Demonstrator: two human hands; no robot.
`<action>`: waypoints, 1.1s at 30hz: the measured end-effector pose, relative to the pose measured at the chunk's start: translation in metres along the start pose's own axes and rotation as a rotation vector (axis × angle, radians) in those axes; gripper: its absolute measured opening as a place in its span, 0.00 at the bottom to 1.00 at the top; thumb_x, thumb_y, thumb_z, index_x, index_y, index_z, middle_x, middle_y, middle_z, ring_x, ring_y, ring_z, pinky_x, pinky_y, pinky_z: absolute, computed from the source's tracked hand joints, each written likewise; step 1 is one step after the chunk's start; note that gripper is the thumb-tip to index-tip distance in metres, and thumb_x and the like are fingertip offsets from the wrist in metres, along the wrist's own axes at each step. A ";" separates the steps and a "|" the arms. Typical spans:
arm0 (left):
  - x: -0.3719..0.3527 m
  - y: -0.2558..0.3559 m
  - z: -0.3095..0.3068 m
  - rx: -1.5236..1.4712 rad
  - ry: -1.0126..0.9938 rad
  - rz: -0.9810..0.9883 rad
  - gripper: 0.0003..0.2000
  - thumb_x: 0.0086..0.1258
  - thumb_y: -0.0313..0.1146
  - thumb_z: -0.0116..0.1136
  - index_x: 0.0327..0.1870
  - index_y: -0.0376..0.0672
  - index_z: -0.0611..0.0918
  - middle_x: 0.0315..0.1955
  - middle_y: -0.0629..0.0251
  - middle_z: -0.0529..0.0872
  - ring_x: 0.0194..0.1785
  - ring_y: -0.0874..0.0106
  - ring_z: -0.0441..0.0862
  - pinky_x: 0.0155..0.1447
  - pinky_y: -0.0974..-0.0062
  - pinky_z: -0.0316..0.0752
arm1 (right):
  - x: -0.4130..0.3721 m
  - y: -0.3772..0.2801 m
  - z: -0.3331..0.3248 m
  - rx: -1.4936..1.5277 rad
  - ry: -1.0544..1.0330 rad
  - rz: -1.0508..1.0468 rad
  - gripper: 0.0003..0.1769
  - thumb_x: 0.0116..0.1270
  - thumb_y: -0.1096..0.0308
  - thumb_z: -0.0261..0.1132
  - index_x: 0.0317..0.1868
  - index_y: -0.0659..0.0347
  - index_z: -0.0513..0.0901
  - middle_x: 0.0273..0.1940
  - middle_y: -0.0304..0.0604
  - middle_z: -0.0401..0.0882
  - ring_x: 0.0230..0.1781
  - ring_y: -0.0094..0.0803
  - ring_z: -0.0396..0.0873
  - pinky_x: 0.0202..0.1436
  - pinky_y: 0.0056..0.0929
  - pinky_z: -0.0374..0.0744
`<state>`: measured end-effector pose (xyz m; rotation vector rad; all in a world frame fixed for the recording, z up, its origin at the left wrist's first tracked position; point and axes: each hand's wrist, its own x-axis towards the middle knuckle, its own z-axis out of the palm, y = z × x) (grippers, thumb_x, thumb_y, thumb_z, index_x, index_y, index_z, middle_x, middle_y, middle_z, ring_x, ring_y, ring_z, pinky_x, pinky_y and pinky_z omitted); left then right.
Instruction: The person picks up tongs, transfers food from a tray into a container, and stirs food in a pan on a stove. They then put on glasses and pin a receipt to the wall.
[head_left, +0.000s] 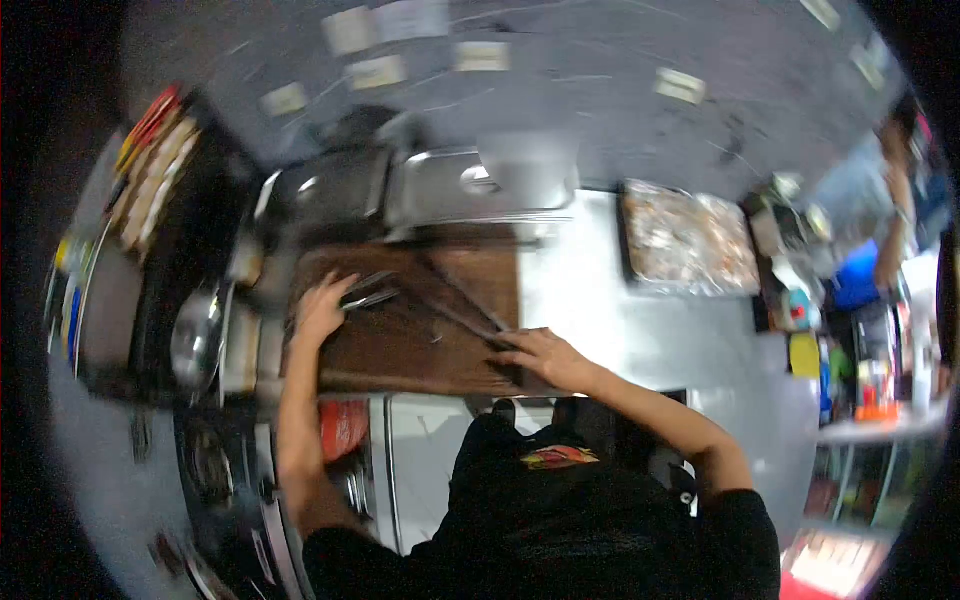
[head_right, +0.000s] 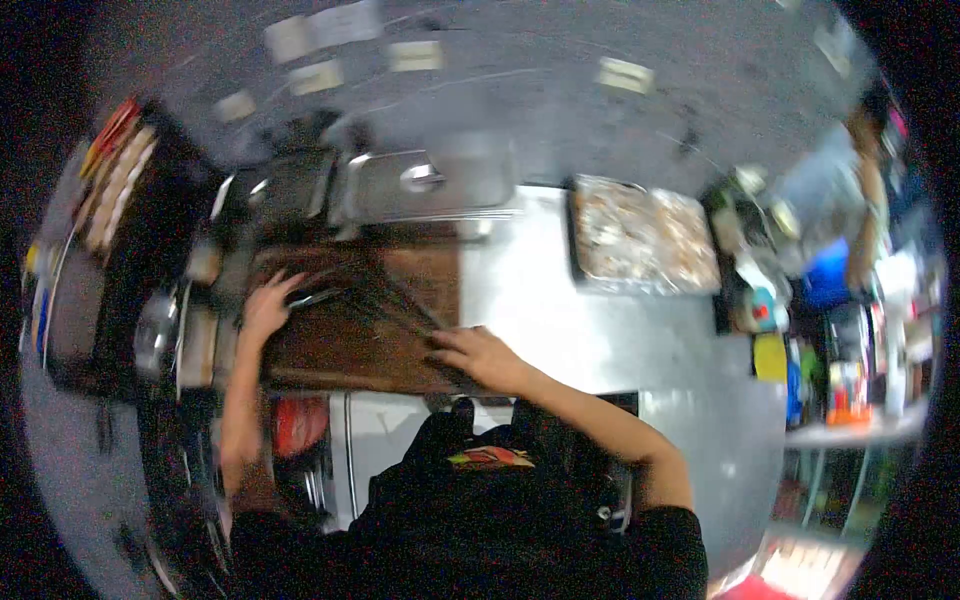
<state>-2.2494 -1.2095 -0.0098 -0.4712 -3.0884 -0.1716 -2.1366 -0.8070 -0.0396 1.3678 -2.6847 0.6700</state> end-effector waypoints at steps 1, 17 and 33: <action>0.001 -0.002 0.001 0.023 0.071 0.041 0.32 0.48 0.19 0.56 0.59 0.56 0.74 0.58 0.50 0.73 0.52 0.52 0.77 0.53 0.62 0.73 | -0.005 -0.006 -0.003 0.040 0.036 0.026 0.24 0.59 0.71 0.55 0.59 0.57 0.70 0.63 0.48 0.65 0.60 0.43 0.68 0.59 0.38 0.69; 0.064 0.453 -0.011 -1.589 -0.647 0.616 0.07 0.64 0.28 0.54 0.38 0.34 0.75 0.54 0.52 0.78 0.42 0.77 0.77 0.47 0.77 0.72 | -0.135 -0.013 -0.102 0.552 0.755 0.820 0.28 0.66 0.60 0.60 0.58 0.70 0.63 0.46 0.48 0.74 0.43 0.35 0.76 0.48 0.31 0.73; 0.174 0.740 0.174 -0.262 0.336 1.087 0.16 0.58 0.29 0.53 0.49 0.49 0.77 0.47 0.54 0.76 0.43 0.61 0.78 0.48 0.60 0.68 | -0.393 0.008 -0.122 0.272 1.036 1.791 0.31 0.62 0.55 0.63 0.58 0.66 0.65 0.34 0.51 0.82 0.34 0.41 0.82 0.38 0.34 0.76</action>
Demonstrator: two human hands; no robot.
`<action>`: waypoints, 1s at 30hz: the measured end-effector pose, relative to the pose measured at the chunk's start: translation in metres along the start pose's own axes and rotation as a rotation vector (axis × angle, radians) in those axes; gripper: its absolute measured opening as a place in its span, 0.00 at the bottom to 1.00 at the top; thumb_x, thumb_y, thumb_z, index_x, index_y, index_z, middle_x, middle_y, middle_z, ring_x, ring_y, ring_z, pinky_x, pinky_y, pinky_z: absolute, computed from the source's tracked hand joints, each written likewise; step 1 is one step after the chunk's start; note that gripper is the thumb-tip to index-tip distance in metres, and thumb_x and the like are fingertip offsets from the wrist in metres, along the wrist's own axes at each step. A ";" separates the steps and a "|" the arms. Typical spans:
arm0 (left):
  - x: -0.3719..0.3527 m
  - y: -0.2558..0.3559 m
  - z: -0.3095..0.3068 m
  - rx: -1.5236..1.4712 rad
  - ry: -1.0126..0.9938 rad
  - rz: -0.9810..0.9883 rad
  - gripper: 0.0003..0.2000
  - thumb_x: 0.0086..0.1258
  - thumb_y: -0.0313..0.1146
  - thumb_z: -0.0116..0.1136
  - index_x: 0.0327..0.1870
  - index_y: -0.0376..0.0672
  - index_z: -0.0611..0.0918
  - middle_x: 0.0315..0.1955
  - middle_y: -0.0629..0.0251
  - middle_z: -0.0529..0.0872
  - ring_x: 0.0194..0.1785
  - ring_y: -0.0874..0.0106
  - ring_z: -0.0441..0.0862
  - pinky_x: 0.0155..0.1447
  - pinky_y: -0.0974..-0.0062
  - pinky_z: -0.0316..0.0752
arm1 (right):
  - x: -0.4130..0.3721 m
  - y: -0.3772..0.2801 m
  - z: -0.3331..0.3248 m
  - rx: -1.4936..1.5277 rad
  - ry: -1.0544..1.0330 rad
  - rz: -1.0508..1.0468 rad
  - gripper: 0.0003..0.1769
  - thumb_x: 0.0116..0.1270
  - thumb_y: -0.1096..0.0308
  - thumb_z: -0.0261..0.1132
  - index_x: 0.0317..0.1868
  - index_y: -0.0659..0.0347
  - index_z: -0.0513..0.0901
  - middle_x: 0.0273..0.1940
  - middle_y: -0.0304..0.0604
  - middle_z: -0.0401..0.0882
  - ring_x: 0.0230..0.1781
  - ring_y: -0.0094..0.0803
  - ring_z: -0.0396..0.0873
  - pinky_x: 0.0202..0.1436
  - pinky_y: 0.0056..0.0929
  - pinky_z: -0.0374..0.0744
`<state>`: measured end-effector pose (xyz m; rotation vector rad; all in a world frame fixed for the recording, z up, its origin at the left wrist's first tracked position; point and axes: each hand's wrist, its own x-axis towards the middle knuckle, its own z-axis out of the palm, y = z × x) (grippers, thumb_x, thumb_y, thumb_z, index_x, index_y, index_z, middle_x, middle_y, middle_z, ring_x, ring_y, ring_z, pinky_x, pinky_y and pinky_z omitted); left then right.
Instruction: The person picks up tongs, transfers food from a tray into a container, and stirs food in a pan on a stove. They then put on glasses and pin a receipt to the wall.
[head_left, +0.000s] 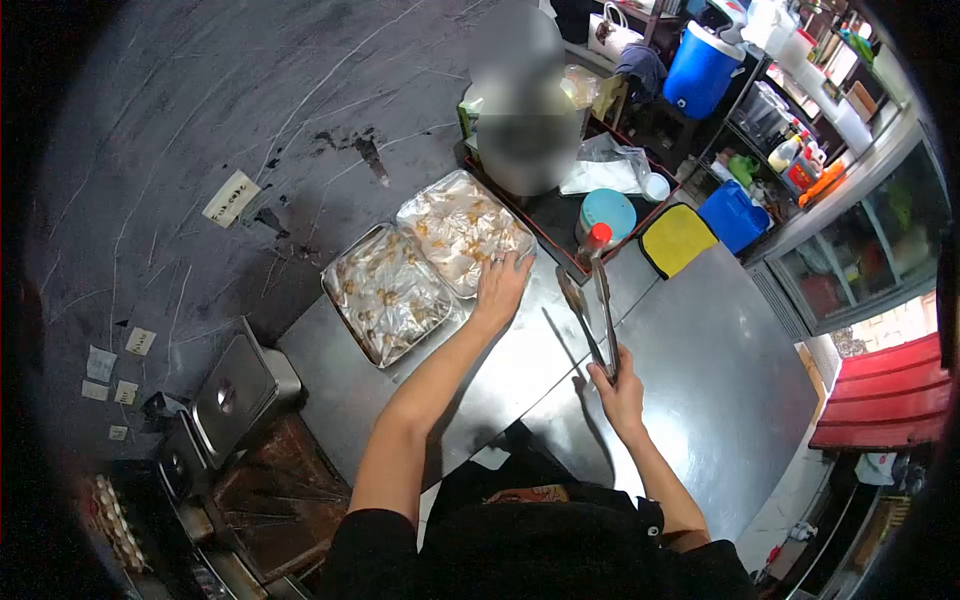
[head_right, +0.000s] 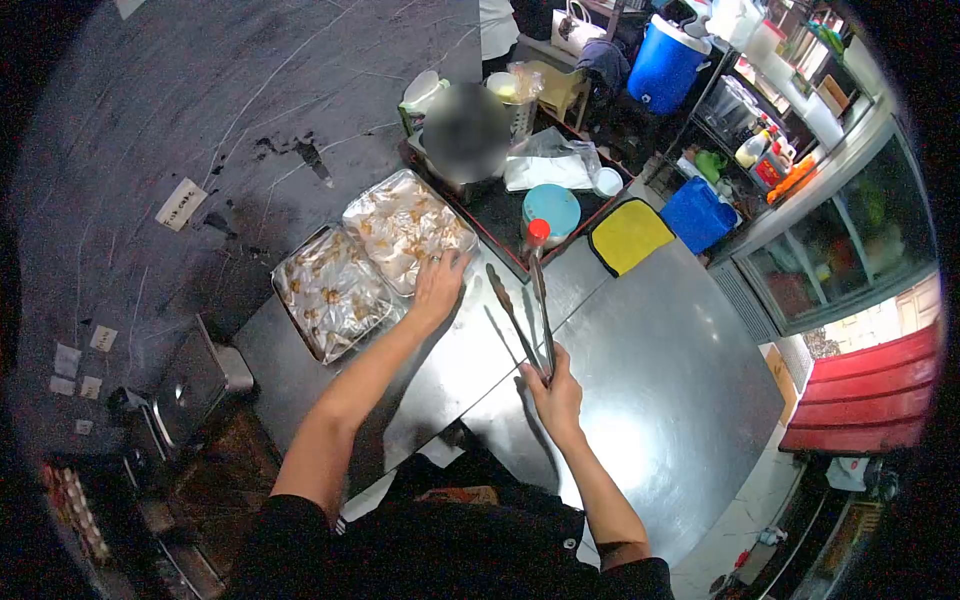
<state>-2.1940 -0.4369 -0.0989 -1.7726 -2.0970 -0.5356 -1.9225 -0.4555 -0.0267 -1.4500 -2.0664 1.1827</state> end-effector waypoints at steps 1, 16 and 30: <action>0.004 -0.005 0.002 -0.044 -0.027 -0.050 0.15 0.58 0.27 0.52 0.48 0.48 0.77 0.44 0.53 0.77 0.41 0.59 0.77 0.47 0.60 0.69 | 0.004 0.000 -0.001 -0.020 -0.004 -0.002 0.30 0.63 0.55 0.62 0.59 0.66 0.65 0.34 0.52 0.82 0.33 0.43 0.82 0.38 0.34 0.76; 0.026 -0.060 -0.051 -0.206 0.137 -0.161 0.18 0.55 0.17 0.50 0.48 0.40 0.79 0.47 0.57 0.79 0.44 0.56 0.79 0.46 0.64 0.76 | 0.092 -0.010 0.043 -0.342 0.028 -0.564 0.23 0.64 0.60 0.58 0.57 0.62 0.69 0.30 0.52 0.78 0.22 0.48 0.77 0.24 0.43 0.75; 0.014 -0.023 -0.041 0.004 -0.039 0.152 0.26 0.55 0.27 0.51 0.60 0.44 0.72 0.57 0.70 0.74 0.43 0.67 0.76 0.41 0.73 0.76 | 0.159 -0.029 0.109 -0.439 0.040 -0.623 0.29 0.62 0.58 0.60 0.60 0.63 0.66 0.35 0.50 0.76 0.23 0.46 0.78 0.24 0.40 0.76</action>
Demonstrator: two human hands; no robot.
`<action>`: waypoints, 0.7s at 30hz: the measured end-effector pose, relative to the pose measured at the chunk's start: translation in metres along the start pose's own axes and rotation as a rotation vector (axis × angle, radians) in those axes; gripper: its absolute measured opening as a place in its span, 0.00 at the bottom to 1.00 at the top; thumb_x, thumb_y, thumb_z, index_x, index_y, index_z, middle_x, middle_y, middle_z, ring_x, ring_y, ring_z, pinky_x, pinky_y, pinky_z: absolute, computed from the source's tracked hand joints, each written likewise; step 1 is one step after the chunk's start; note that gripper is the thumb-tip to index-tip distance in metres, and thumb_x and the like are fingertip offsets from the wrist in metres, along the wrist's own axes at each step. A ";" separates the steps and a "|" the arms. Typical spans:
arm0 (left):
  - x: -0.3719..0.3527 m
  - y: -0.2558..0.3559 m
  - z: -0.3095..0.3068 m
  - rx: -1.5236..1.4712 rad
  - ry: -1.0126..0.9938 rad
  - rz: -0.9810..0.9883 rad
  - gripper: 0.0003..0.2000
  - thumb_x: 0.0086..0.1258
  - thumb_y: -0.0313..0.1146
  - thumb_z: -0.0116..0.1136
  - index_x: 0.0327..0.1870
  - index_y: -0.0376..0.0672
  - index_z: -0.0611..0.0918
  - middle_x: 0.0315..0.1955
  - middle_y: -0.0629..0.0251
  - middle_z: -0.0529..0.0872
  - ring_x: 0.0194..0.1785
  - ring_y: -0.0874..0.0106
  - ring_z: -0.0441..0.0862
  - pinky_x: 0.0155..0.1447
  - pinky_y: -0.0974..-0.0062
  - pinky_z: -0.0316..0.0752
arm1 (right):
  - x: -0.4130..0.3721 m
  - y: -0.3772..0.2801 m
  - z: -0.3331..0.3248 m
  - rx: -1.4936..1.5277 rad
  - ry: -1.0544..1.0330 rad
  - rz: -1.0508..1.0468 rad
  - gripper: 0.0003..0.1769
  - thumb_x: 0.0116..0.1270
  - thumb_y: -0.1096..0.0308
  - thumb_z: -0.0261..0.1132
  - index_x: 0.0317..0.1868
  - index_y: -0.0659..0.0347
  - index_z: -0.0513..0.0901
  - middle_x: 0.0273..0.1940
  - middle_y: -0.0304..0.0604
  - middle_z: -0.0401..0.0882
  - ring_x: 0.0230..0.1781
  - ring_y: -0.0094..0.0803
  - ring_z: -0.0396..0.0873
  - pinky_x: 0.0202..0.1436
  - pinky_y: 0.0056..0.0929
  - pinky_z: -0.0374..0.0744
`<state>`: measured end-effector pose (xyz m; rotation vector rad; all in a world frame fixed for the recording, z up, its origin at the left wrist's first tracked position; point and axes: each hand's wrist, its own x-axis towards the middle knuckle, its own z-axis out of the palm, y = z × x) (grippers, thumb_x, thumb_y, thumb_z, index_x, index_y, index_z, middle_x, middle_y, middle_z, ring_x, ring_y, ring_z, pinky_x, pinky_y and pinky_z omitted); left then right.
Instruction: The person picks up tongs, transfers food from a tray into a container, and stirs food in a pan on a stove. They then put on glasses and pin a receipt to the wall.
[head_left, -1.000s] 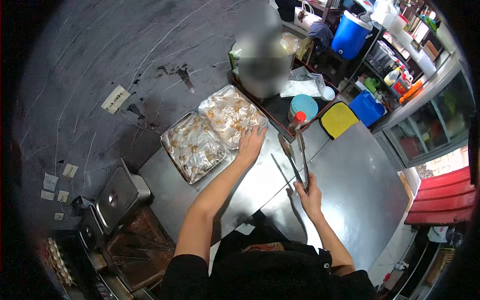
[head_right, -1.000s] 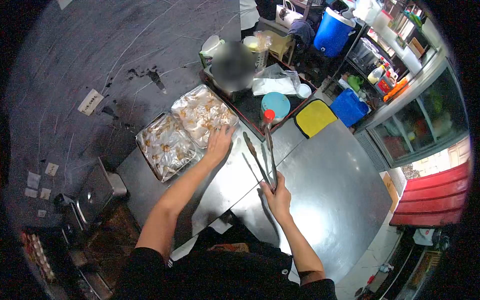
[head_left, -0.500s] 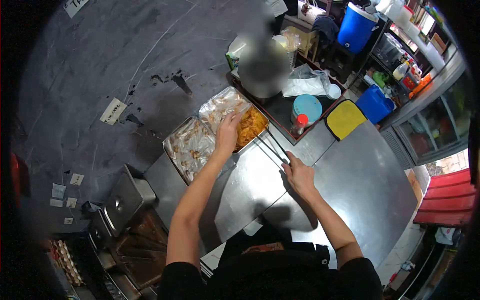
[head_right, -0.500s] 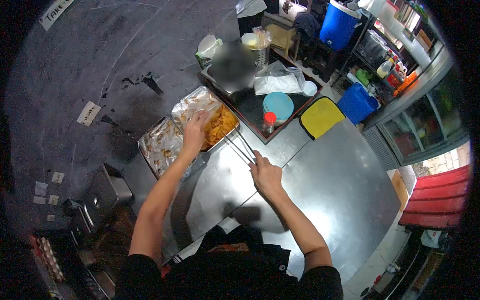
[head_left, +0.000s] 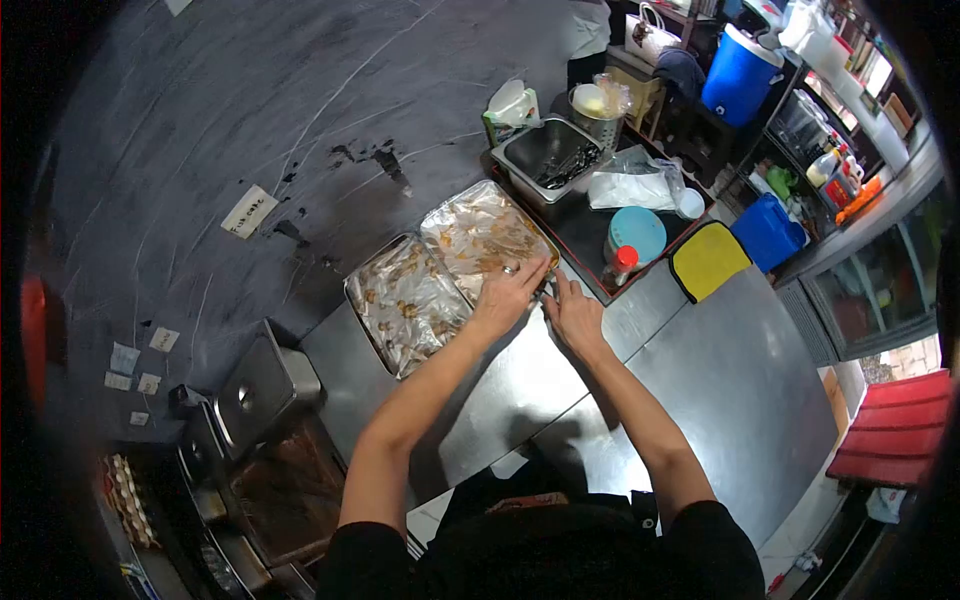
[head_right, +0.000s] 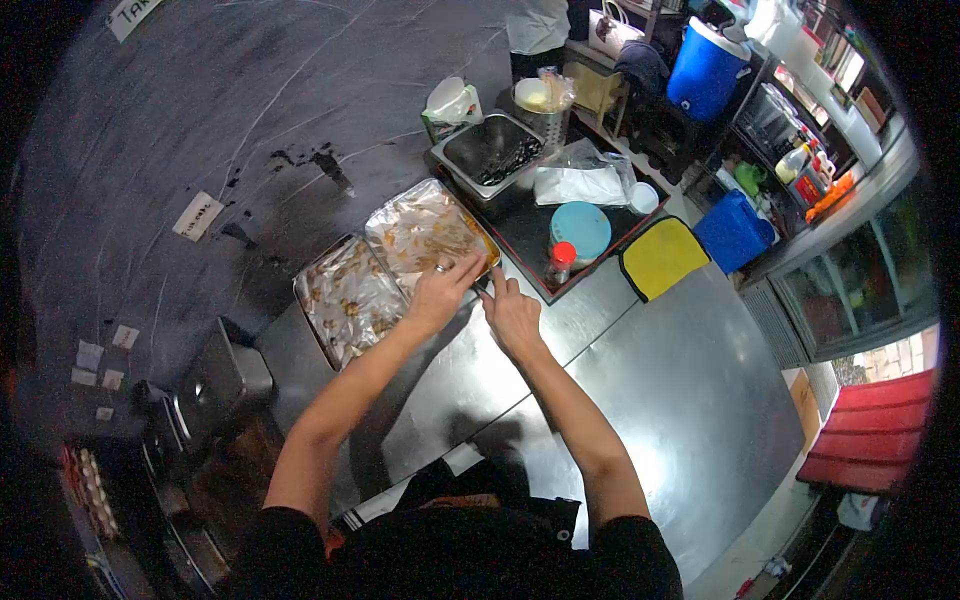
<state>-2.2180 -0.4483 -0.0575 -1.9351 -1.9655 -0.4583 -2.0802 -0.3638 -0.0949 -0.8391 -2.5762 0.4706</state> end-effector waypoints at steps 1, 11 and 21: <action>-0.001 0.001 0.003 0.006 0.001 -0.010 0.26 0.55 0.27 0.51 0.60 0.44 0.72 0.57 0.70 0.74 0.43 0.67 0.76 0.41 0.73 0.76 | 0.003 0.000 0.004 -0.007 0.004 0.015 0.30 0.61 0.57 0.61 0.60 0.61 0.65 0.35 0.49 0.75 0.24 0.46 0.79 0.24 0.40 0.76; -0.010 0.005 0.019 -0.086 -0.067 -0.057 0.26 0.57 0.29 0.51 0.61 0.43 0.71 0.61 0.68 0.71 0.52 0.63 0.72 0.55 0.63 0.67 | 0.017 0.006 0.002 0.128 0.064 0.004 0.30 0.56 0.62 0.61 0.60 0.59 0.67 0.43 0.50 0.77 0.39 0.47 0.79 0.39 0.42 0.77; -0.017 0.008 0.015 0.034 -0.121 -0.017 0.28 0.58 0.28 0.51 0.65 0.44 0.66 0.63 0.67 0.68 0.59 0.63 0.69 0.54 0.61 0.65 | 0.077 -0.004 -0.006 0.344 0.032 0.381 0.19 0.62 0.56 0.58 0.48 0.60 0.72 0.38 0.55 0.81 0.39 0.53 0.80 0.43 0.45 0.77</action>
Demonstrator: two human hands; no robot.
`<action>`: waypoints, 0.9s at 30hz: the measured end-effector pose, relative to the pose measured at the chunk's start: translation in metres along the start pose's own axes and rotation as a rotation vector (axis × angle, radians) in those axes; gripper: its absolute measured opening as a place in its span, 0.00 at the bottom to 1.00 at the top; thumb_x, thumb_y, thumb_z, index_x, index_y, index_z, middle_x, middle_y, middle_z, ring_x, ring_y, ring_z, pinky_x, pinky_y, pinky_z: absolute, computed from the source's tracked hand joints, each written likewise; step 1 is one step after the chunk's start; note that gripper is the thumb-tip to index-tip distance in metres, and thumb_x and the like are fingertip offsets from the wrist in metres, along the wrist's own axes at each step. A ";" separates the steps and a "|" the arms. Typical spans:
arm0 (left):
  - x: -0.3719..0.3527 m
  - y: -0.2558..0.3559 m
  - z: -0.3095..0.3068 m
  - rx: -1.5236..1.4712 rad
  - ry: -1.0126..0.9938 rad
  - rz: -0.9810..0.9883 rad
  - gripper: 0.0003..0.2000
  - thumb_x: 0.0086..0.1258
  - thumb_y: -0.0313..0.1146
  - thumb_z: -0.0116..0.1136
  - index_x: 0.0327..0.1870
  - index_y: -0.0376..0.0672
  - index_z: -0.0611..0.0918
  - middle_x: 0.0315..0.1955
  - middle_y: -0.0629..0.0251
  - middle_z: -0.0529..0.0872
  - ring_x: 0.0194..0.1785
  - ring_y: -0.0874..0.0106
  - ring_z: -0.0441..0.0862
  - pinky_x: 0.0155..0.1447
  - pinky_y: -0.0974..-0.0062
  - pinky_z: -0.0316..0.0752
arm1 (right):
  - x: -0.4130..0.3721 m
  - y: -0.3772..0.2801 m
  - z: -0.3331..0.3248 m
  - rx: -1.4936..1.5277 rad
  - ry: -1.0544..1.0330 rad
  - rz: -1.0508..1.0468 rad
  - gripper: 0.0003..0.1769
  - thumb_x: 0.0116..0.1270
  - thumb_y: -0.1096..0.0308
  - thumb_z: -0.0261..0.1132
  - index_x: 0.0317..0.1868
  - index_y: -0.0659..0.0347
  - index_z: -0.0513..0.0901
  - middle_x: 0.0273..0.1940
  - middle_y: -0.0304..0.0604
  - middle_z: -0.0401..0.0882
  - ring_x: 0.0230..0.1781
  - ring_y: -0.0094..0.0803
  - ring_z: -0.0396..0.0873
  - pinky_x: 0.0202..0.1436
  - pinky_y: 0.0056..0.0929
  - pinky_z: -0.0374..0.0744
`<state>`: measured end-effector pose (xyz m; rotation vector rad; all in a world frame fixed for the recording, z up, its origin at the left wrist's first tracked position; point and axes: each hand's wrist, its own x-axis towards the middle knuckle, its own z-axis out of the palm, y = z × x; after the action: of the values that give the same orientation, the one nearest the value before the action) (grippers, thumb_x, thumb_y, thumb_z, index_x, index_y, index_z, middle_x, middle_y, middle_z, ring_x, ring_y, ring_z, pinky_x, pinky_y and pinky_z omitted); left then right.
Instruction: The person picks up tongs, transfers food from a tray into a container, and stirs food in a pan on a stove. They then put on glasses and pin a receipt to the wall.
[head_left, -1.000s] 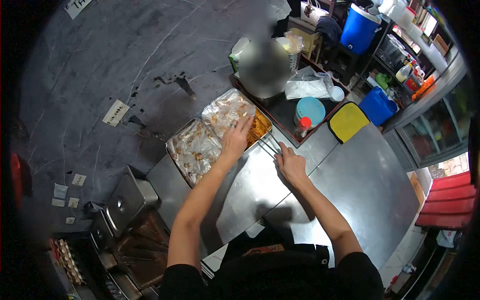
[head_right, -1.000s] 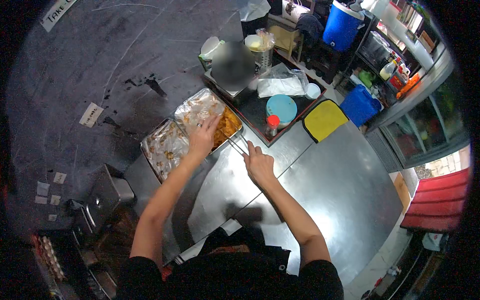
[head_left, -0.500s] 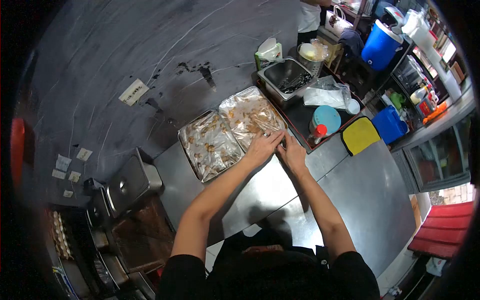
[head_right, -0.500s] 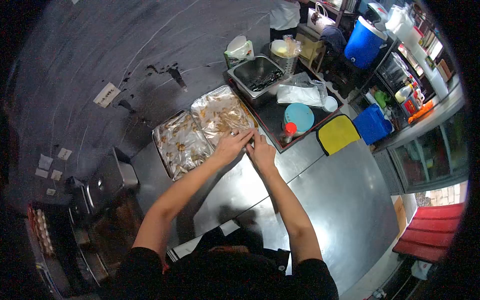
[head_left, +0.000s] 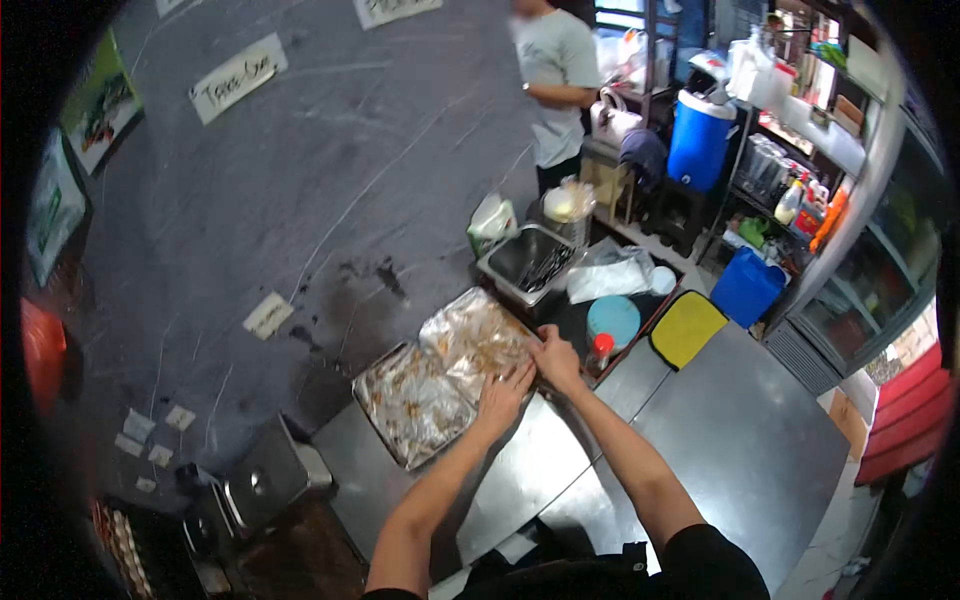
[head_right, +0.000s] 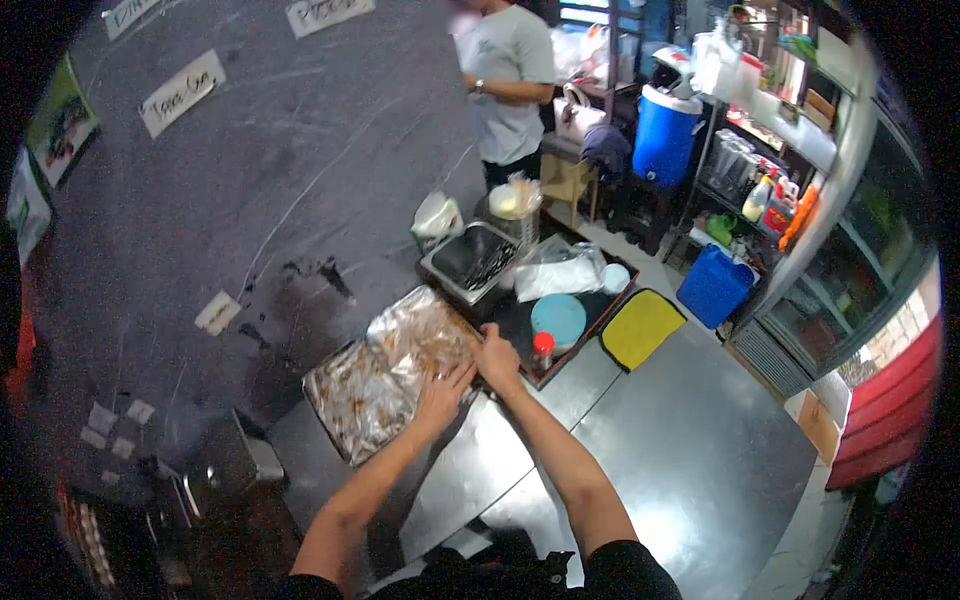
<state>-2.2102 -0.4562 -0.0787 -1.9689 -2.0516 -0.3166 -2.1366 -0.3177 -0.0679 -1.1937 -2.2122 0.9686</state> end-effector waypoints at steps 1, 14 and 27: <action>0.001 0.001 0.000 0.031 -0.031 -0.004 0.29 0.57 0.28 0.51 0.64 0.44 0.67 0.63 0.67 0.68 0.59 0.64 0.69 0.54 0.61 0.65 | 0.006 0.004 0.005 0.016 0.007 -0.045 0.18 0.62 0.59 0.58 0.48 0.60 0.73 0.36 0.54 0.81 0.38 0.51 0.80 0.43 0.44 0.77; 0.007 0.001 -0.005 -0.118 -0.004 -0.007 0.29 0.57 0.24 0.50 0.65 0.49 0.67 0.59 0.62 0.71 0.58 0.63 0.70 0.55 0.60 0.66 | -0.042 0.022 -0.004 -0.287 0.068 -0.115 0.25 0.63 0.56 0.58 0.52 0.68 0.68 0.41 0.58 0.77 0.41 0.54 0.76 0.41 0.50 0.74; -0.004 0.008 -0.003 -0.189 0.135 -0.178 0.22 0.55 0.22 0.51 0.55 0.47 0.74 0.47 0.59 0.76 0.50 0.57 0.75 0.55 0.61 0.69 | -0.073 0.027 -0.003 -0.151 -0.207 -0.145 0.29 0.54 0.64 0.67 0.55 0.64 0.70 0.38 0.49 0.81 0.40 0.46 0.79 0.42 0.42 0.76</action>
<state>-2.2019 -0.4601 -0.0779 -1.8104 -2.1814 -0.6854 -2.0820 -0.3683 -0.0904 -1.0170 -2.5355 0.9160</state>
